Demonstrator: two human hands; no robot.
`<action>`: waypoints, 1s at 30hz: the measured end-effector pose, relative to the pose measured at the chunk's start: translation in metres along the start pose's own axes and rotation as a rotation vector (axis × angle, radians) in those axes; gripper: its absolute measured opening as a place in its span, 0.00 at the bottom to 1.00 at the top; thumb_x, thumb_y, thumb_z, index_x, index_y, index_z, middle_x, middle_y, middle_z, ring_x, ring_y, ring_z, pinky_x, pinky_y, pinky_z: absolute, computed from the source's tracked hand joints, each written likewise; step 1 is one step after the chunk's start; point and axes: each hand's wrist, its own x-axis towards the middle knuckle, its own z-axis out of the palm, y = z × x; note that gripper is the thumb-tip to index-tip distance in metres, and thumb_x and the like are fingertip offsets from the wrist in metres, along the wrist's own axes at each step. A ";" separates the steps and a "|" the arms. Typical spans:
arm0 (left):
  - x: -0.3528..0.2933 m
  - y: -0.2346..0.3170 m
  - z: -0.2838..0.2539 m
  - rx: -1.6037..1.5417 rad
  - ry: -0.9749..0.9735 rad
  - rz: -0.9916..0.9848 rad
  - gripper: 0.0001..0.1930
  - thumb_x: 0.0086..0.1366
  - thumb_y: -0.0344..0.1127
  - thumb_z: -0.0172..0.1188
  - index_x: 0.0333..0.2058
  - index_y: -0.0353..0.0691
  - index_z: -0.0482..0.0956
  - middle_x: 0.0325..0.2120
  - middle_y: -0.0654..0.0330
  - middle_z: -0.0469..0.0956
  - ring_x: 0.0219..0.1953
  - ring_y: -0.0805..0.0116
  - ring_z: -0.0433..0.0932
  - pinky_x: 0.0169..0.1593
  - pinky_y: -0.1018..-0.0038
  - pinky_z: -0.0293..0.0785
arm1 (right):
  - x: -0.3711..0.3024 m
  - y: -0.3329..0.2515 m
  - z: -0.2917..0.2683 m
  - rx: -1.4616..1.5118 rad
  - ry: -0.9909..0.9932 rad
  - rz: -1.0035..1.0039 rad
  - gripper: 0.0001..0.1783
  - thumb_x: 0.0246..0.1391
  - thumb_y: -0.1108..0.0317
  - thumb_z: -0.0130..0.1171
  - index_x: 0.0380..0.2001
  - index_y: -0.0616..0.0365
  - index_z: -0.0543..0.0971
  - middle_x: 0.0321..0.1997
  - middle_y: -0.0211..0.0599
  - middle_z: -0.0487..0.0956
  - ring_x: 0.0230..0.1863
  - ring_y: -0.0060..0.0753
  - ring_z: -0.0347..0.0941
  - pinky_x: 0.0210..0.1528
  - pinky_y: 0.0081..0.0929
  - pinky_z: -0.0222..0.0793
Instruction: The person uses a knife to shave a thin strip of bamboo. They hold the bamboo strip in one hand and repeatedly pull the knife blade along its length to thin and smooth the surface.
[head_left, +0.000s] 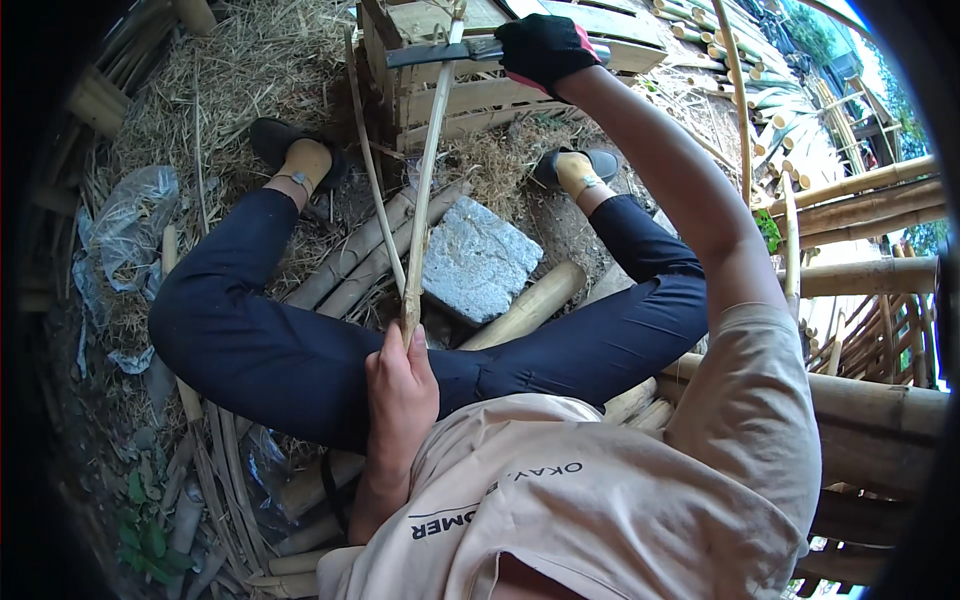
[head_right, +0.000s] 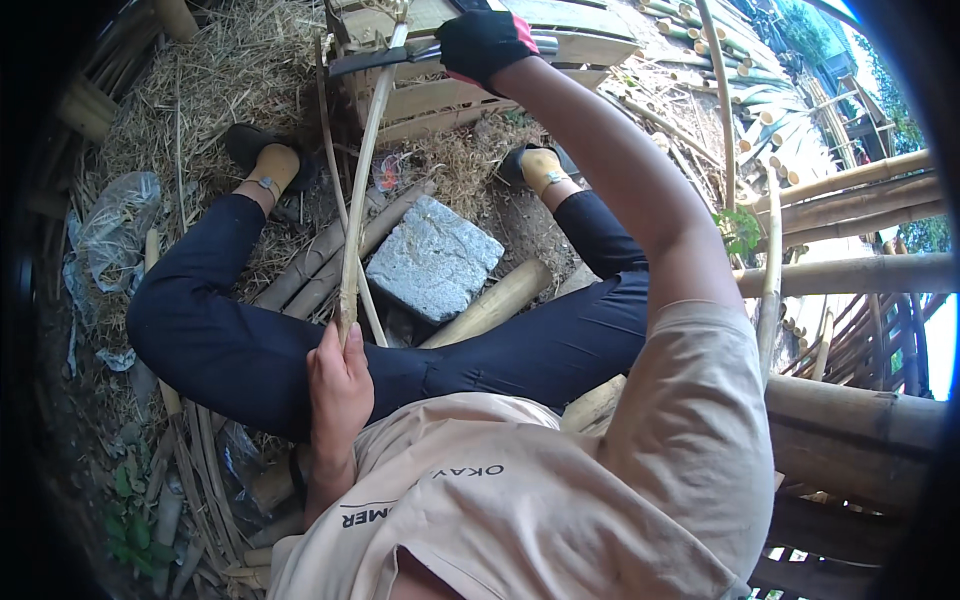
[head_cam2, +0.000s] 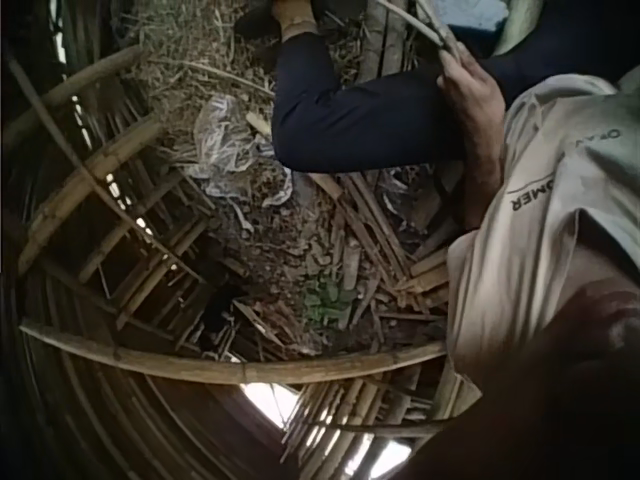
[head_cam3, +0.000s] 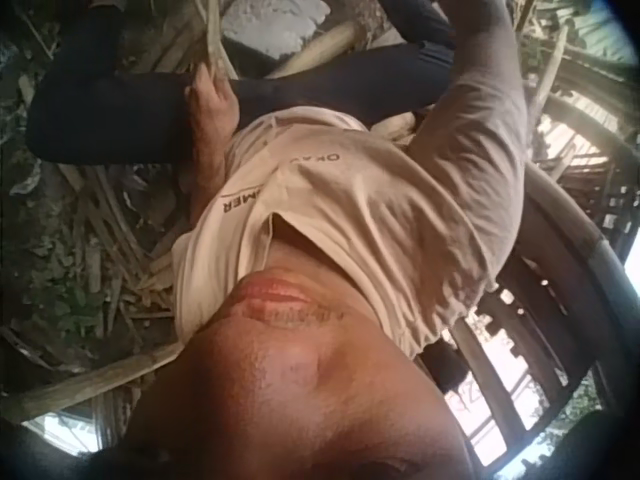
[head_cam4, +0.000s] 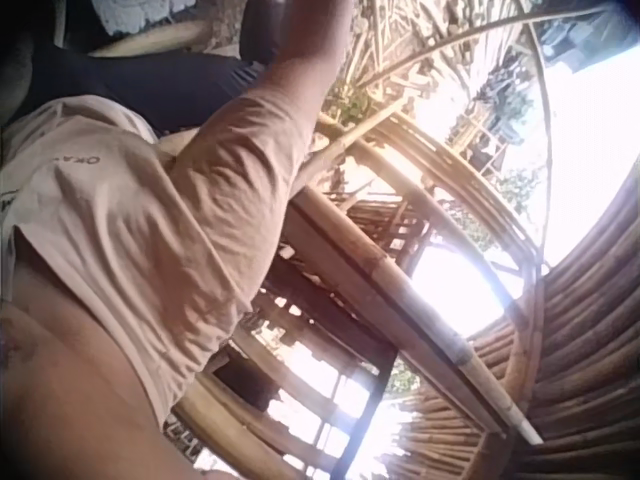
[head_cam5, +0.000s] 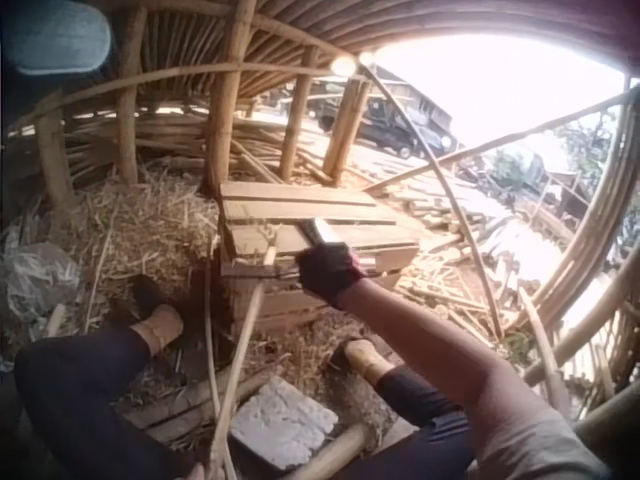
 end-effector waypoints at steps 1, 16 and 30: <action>-0.002 -0.007 0.000 -0.019 0.005 -0.001 0.13 0.75 0.39 0.49 0.42 0.33 0.74 0.26 0.37 0.77 0.32 0.32 0.74 0.37 0.44 0.67 | -0.008 -0.006 0.005 0.092 0.032 0.002 0.13 0.51 0.60 0.55 0.35 0.43 0.87 0.35 0.39 0.86 0.36 0.46 0.84 0.39 0.41 0.79; 0.001 0.010 -0.003 -0.123 -0.032 0.007 0.12 0.74 0.36 0.49 0.42 0.32 0.74 0.22 0.40 0.76 0.27 0.34 0.75 0.32 0.47 0.68 | -0.020 0.024 -0.012 0.119 0.084 -0.012 0.13 0.49 0.57 0.63 0.37 0.48 0.86 0.32 0.42 0.84 0.34 0.48 0.82 0.37 0.42 0.78; 0.002 -0.008 0.000 -0.101 0.015 0.010 0.12 0.74 0.36 0.50 0.38 0.31 0.73 0.23 0.40 0.76 0.27 0.35 0.75 0.31 0.48 0.67 | -0.010 0.019 -0.002 0.099 -0.090 0.109 0.14 0.50 0.57 0.61 0.39 0.44 0.86 0.31 0.42 0.85 0.34 0.49 0.83 0.38 0.45 0.79</action>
